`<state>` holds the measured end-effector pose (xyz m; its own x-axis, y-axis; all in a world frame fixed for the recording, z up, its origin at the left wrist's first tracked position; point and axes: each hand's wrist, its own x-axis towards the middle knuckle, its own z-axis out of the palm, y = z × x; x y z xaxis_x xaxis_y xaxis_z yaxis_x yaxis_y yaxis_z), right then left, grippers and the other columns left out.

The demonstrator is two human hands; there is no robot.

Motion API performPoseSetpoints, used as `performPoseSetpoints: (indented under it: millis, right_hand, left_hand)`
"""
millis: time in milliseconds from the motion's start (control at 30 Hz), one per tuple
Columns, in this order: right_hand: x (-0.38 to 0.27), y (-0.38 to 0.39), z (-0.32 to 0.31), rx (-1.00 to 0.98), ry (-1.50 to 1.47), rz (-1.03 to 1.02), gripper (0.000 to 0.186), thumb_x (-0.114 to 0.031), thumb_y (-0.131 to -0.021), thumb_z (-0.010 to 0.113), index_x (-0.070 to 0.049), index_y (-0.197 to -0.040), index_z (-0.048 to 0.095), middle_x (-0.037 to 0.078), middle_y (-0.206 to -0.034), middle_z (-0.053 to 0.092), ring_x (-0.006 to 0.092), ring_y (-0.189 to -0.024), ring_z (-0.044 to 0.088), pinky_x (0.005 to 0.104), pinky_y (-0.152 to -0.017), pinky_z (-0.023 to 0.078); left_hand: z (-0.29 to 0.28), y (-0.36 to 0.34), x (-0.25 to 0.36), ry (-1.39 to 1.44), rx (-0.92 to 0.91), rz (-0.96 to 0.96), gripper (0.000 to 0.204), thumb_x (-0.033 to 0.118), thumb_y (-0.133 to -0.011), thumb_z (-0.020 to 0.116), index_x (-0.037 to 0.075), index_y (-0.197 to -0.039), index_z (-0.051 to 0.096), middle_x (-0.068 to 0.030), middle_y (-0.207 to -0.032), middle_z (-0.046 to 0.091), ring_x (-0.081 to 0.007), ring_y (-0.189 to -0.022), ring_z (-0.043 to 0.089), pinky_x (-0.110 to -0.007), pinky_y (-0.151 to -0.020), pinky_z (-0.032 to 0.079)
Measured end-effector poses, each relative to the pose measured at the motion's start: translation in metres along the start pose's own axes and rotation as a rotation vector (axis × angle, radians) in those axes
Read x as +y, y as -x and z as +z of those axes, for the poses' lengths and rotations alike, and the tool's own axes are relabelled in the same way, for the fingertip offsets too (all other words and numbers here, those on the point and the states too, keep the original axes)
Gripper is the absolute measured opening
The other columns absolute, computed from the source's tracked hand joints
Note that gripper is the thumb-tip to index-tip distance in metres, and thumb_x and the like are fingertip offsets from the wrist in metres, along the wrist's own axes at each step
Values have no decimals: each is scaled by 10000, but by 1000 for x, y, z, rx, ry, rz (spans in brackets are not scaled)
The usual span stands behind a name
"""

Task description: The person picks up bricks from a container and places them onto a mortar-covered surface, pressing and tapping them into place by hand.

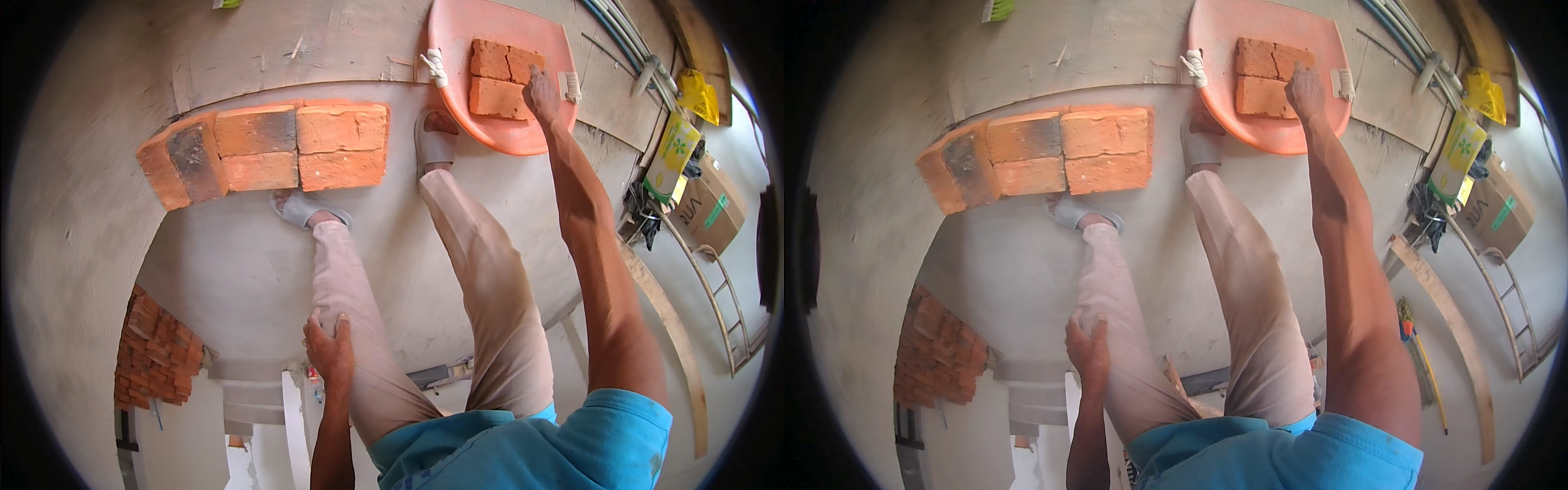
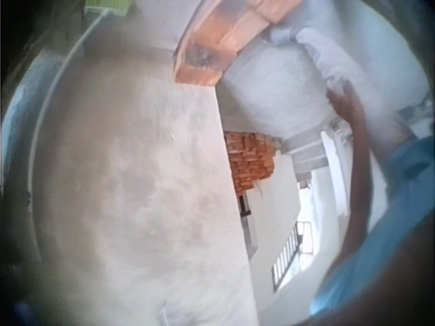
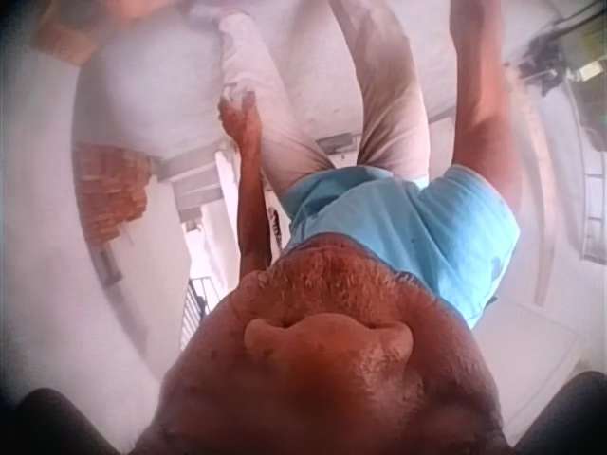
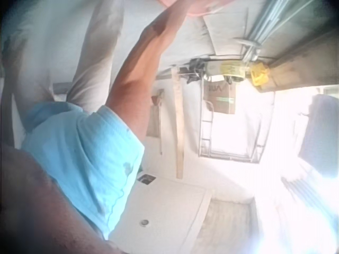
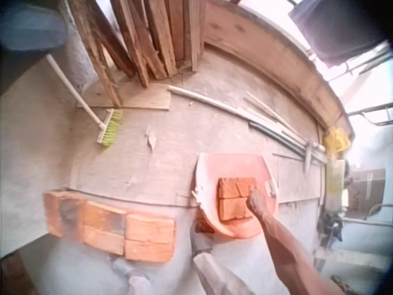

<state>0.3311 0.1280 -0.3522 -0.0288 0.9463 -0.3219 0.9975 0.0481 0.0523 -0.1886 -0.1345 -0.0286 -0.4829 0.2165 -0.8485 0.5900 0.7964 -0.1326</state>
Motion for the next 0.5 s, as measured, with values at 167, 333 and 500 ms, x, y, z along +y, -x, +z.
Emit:
performPoseSetpoints:
  millis: [167, 333, 500]
  right_hand:
    - [96, 10, 74, -161, -12, 76, 229, -183, -823, 581, 14, -918, 651, 256, -840, 664, 426, -912, 658, 504, -798, 515]
    - [59, 47, 44, -260, -331, 167, 315, -269, -805, 612, 38, -839, 672, 277, -890, 665, 441, -930, 640, 491, -826, 493]
    - [63, 59, 67, -243, -511, 286, 356, -274, -788, 633, 46, -935, 681, 266, -898, 662, 408, -912, 642, 478, -832, 486]
  left_hand:
    - [4, -2, 13, 13, -15, 7, 597, 351, -900, 687, 28, -1377, 530, -203, -1336, 556, -420, -1219, 525, -503, -1041, 412]
    - [8, 4, 16, 22, 18, -7, 578, 318, -894, 695, 27, -1370, 542, -201, -1324, 571, -407, -1213, 530, -485, -1044, 411]
    - [7, 4, 26, 30, 23, 7, 556, 287, -895, 694, 23, -1363, 549, -198, -1327, 576, -397, -1219, 530, -470, -1056, 404]
